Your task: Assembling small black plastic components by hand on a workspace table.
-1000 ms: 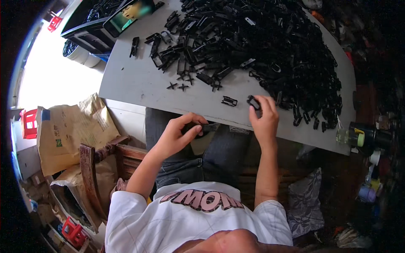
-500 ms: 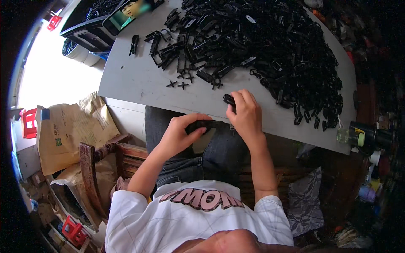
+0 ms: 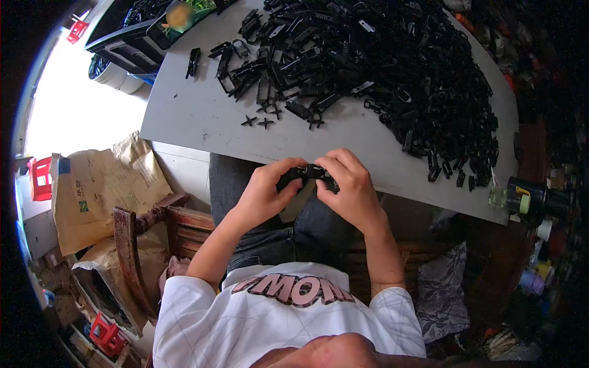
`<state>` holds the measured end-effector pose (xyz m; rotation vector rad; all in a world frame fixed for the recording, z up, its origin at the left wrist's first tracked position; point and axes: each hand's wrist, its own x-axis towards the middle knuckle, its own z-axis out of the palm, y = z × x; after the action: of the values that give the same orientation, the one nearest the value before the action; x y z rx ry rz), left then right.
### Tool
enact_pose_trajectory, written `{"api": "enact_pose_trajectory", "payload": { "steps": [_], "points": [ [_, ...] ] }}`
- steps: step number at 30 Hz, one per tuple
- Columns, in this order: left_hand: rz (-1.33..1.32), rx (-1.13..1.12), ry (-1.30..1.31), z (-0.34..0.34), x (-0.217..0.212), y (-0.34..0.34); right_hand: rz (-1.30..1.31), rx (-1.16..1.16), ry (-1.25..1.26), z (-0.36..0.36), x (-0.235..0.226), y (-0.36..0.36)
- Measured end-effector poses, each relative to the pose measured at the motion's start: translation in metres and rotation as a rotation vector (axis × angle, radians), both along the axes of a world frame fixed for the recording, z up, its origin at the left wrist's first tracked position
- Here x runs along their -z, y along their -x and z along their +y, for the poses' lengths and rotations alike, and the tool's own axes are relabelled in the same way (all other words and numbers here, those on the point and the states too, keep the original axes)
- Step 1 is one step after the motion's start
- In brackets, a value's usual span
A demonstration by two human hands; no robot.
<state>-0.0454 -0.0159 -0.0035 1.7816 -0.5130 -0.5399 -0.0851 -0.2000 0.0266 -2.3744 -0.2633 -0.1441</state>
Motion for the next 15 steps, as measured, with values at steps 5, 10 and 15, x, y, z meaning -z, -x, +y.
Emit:
{"api": "enact_pose_trajectory", "payload": {
  "steps": [5,10,15],
  "points": [
    [-0.036,0.027,-0.016,-0.004,-0.006,-0.002,0.007,-0.006,-0.023,-0.001,-0.001,0.003],
    [-0.359,-0.012,0.078,-0.014,-0.001,0.004,-0.054,-0.034,0.044,0.005,0.001,0.008],
    [-0.174,0.034,0.059,-0.009,-0.009,0.002,0.107,0.094,-0.250,0.002,-0.003,0.015]
  ]
}}
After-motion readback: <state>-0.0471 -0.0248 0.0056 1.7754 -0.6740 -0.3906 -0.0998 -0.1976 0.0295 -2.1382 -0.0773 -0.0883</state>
